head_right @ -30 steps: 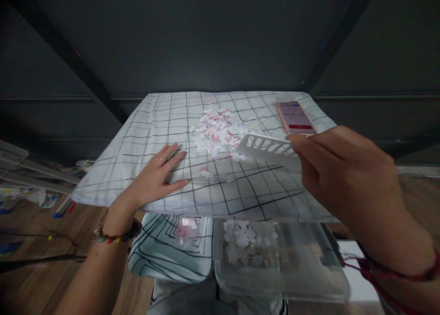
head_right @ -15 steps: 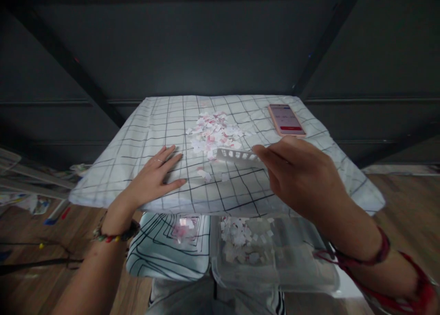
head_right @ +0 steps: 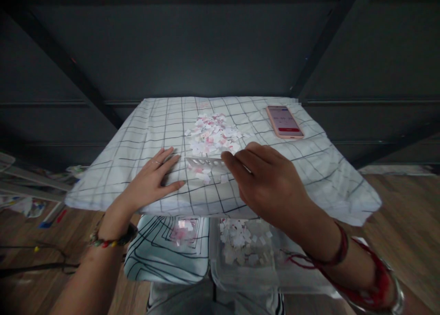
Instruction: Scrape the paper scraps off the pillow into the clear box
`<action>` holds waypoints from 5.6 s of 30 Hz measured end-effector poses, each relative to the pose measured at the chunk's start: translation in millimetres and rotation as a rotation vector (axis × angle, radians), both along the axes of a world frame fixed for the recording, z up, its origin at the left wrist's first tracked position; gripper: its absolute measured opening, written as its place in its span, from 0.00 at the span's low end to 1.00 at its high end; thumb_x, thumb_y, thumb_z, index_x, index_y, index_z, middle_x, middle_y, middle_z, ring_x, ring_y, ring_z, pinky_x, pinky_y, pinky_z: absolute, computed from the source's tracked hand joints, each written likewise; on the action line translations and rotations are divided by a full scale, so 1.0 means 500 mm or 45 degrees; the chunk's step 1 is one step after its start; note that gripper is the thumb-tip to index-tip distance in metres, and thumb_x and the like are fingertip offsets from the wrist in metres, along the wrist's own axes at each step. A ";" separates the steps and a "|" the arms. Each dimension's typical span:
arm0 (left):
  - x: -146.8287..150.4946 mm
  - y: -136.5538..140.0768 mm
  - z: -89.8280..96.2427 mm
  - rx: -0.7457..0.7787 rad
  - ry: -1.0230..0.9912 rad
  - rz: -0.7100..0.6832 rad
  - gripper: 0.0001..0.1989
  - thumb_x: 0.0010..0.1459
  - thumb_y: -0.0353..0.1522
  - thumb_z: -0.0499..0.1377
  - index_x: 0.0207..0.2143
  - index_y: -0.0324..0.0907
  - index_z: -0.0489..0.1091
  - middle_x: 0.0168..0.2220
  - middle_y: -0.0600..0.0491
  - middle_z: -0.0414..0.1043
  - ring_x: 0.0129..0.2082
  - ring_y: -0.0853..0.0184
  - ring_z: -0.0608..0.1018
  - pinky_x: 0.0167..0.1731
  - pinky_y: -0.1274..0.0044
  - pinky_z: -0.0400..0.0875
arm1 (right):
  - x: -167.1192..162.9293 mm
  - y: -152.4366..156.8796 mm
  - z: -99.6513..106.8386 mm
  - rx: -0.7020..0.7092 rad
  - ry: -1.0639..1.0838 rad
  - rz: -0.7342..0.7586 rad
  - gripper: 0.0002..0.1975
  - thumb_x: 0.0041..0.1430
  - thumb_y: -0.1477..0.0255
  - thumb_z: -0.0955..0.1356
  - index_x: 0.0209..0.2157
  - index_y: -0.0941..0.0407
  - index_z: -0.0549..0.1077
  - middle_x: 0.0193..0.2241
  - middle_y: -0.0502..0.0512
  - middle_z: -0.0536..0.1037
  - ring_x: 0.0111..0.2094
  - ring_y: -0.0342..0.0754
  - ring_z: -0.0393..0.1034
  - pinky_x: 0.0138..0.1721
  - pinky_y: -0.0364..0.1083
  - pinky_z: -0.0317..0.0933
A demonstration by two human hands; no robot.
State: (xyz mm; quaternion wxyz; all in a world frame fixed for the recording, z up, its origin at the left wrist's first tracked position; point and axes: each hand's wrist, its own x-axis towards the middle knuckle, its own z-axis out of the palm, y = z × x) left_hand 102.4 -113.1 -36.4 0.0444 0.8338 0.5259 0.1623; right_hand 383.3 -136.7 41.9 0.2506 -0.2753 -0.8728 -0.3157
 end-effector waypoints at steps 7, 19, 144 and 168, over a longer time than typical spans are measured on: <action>0.000 -0.002 -0.001 0.013 0.000 0.015 0.37 0.55 0.53 0.52 0.58 0.35 0.59 0.64 0.37 0.51 0.65 0.47 0.52 0.60 0.56 0.53 | -0.005 0.027 0.011 -0.006 0.070 -0.060 0.12 0.57 0.81 0.61 0.40 0.58 0.71 0.24 0.51 0.72 0.26 0.46 0.63 0.27 0.45 0.57; 0.001 -0.005 0.012 0.012 -0.026 -0.124 0.22 0.58 0.45 0.54 0.52 0.47 0.69 0.65 0.47 0.50 0.64 0.48 0.53 0.60 0.54 0.52 | 0.012 0.060 0.011 -0.114 0.000 -0.141 0.12 0.56 0.81 0.60 0.37 0.58 0.72 0.22 0.51 0.70 0.26 0.45 0.61 0.28 0.44 0.53; -0.027 -0.028 -0.012 0.174 0.024 -0.326 0.27 0.62 0.44 0.50 0.61 0.50 0.52 0.65 0.49 0.48 0.65 0.53 0.50 0.61 0.59 0.51 | 0.063 -0.131 0.026 -0.219 0.083 -0.072 0.13 0.56 0.85 0.61 0.37 0.59 0.72 0.27 0.54 0.76 0.30 0.46 0.67 0.30 0.48 0.65; -0.026 -0.028 -0.011 0.177 0.043 -0.336 0.26 0.62 0.44 0.49 0.61 0.50 0.52 0.65 0.48 0.48 0.65 0.53 0.50 0.61 0.58 0.53 | 0.059 -0.110 0.030 -0.180 0.024 -0.062 0.10 0.58 0.84 0.61 0.35 0.61 0.72 0.25 0.54 0.75 0.28 0.46 0.67 0.27 0.47 0.65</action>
